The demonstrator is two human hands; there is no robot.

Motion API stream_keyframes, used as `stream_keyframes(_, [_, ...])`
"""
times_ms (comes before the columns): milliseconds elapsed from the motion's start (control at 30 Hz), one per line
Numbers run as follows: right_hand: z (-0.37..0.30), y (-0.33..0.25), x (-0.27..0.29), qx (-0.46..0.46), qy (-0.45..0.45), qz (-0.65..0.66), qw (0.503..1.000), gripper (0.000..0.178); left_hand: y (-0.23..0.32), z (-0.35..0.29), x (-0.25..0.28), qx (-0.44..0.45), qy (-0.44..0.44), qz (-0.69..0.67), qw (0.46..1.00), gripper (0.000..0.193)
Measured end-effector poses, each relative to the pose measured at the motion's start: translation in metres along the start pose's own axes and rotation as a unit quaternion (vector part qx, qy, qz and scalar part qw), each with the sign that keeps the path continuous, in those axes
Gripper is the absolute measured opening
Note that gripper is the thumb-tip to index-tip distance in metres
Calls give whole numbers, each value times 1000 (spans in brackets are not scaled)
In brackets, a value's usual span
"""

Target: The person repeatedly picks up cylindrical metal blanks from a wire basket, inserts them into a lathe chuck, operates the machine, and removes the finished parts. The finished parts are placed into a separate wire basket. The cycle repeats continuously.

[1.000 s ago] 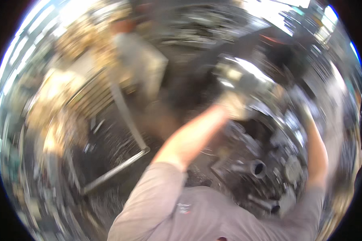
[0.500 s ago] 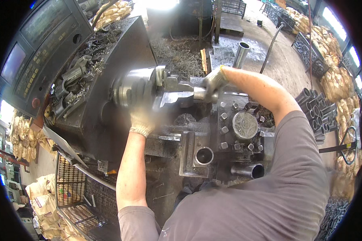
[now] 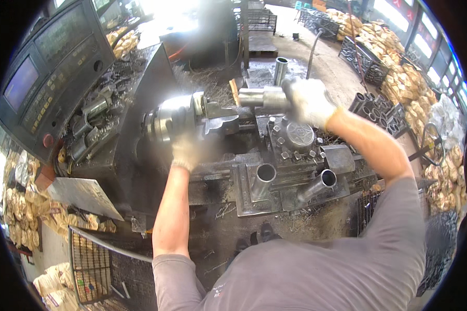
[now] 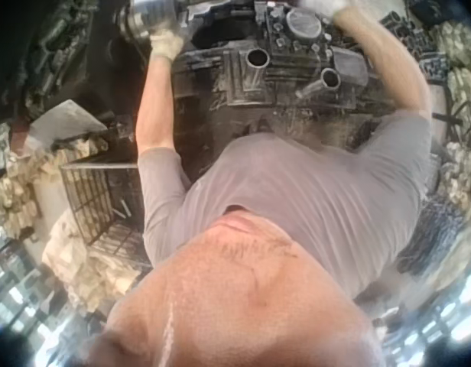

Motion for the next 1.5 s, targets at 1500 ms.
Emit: stream_keyframes(1500, [-241,153,-176,-338,54,341,875,59,61,-156,-45,304,53,-490,816,57])
Point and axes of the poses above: each hand's wrist, its own z-axis towards the middle knuckle, its own x-axis out of the back of the hand, y = z × x, the point moved 9 cm from there along z, towards the middle knuckle, and after that the axes turned 10 degrees about -z, right-handed, at the moved point
